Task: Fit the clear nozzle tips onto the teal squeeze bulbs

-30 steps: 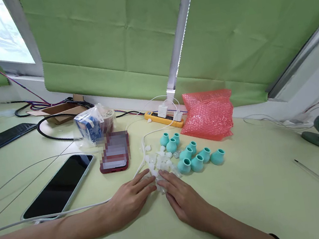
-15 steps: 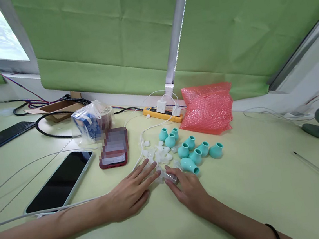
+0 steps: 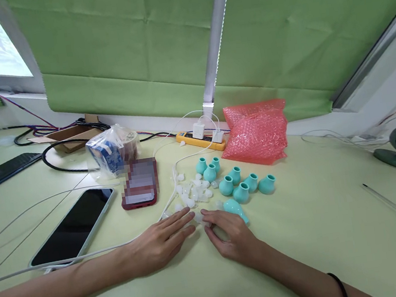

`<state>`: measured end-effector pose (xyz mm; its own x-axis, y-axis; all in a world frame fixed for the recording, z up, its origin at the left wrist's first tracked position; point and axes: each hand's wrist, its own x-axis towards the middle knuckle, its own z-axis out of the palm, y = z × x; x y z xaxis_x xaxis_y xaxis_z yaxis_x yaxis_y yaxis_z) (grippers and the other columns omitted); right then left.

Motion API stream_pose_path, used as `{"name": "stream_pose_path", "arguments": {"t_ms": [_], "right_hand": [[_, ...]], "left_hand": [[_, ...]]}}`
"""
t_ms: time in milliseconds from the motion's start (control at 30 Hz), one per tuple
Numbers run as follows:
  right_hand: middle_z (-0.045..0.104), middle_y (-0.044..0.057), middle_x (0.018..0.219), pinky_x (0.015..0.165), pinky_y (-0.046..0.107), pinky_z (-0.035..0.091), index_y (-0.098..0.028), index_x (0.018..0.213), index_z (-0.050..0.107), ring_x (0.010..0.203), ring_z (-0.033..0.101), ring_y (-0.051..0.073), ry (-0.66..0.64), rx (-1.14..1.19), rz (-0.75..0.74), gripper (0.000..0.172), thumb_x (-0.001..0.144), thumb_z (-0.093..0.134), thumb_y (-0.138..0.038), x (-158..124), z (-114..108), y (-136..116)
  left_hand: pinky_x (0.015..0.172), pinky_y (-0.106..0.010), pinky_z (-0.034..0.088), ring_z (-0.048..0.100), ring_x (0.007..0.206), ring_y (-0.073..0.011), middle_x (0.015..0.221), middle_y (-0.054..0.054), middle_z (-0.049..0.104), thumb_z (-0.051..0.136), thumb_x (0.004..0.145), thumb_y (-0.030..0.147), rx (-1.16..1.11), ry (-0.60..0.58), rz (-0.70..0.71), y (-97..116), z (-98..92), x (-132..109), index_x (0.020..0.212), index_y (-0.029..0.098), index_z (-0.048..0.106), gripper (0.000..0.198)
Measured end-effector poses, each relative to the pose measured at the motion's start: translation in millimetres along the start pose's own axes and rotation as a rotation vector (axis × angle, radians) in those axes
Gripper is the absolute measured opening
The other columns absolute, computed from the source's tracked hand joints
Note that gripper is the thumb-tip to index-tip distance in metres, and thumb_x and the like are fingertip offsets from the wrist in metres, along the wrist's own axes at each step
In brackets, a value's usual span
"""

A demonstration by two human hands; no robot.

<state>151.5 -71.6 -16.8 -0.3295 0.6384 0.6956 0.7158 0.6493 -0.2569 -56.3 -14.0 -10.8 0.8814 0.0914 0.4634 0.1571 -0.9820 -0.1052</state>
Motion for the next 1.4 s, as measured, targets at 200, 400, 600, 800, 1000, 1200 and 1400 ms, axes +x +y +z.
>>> {"name": "stream_pose_path", "arguments": {"t_ms": [200,400,600,800,1000,1200,1400], "right_hand": [[0.067,0.004,0.076,0.061,0.025,0.053,-0.018,0.071,0.054,0.071,0.063,0.017,0.021,0.310,0.307,0.008,0.068,0.060,-0.014,-1.7,0.0,-22.9],[0.065,0.005,0.080,0.061,0.024,0.053,-0.018,0.074,0.051,0.069,0.062,0.015,-0.164,0.470,0.405,0.002,0.076,0.051,-0.016,2.6,0.5,-28.5],[0.054,0.009,0.111,0.087,0.037,0.042,-0.017,0.105,0.050,0.104,0.048,0.020,-0.185,0.037,0.054,0.029,0.078,0.043,-0.009,11.0,10.2,1.6],[0.060,0.007,0.094,0.082,0.036,0.044,-0.018,0.100,0.052,0.094,0.051,0.019,-0.198,-0.044,0.076,0.023,0.080,0.043,-0.012,11.5,15.3,5.9],[0.052,0.009,0.089,0.071,0.037,0.045,-0.018,0.101,0.052,0.084,0.049,0.020,-0.272,-0.135,0.156,0.022,0.081,0.044,-0.017,12.9,14.1,4.0],[0.054,0.007,0.086,0.074,0.035,0.043,-0.017,0.084,0.052,0.087,0.048,0.019,-0.241,-0.069,0.142,0.009,0.081,0.043,-0.015,15.1,12.3,2.3],[0.058,0.004,0.078,0.066,0.032,0.044,-0.018,0.084,0.050,0.076,0.050,0.018,-0.219,0.004,0.122,0.010,0.080,0.043,-0.012,14.8,12.1,2.7]], "left_hand": [[0.072,-0.029,0.048,0.050,0.092,-0.0192,0.100,-0.013,0.050,0.042,0.082,0.018,-0.250,0.078,-0.187,19.8,-15.5,4.4,0.107,0.013,0.042,0.026],[0.068,-0.027,0.046,0.050,0.076,-0.0157,0.081,-0.006,0.055,0.041,0.081,0.018,-0.410,-0.075,-0.236,18.3,-8.7,8.6,0.096,0.014,0.049,0.018],[0.071,-0.031,0.044,0.046,0.080,-0.0189,0.081,-0.007,0.054,0.046,0.074,0.018,-0.341,-0.096,-0.384,12.1,-6.7,11.6,0.092,0.015,0.055,0.020],[0.073,-0.034,0.043,0.045,0.082,-0.0203,0.087,-0.009,0.051,0.044,0.077,0.024,-0.180,-0.140,-0.446,5.8,-7.3,13.1,0.089,0.014,0.054,0.018],[0.075,-0.034,0.042,0.044,0.086,-0.0206,0.090,-0.009,0.050,0.042,0.080,0.024,-0.173,-0.138,-0.365,7.9,-7.6,11.2,0.096,0.015,0.052,0.021],[0.072,-0.031,0.042,0.044,0.083,-0.0190,0.087,-0.009,0.050,0.042,0.080,0.020,-0.245,-0.146,-0.278,7.9,-11.3,11.0,0.102,0.015,0.050,0.024],[0.080,-0.035,0.039,0.043,0.090,-0.0204,0.096,-0.007,0.052,0.040,0.081,0.021,-0.254,-0.186,-0.275,9.2,-11.7,11.9,0.103,0.015,0.049,0.024]]}}
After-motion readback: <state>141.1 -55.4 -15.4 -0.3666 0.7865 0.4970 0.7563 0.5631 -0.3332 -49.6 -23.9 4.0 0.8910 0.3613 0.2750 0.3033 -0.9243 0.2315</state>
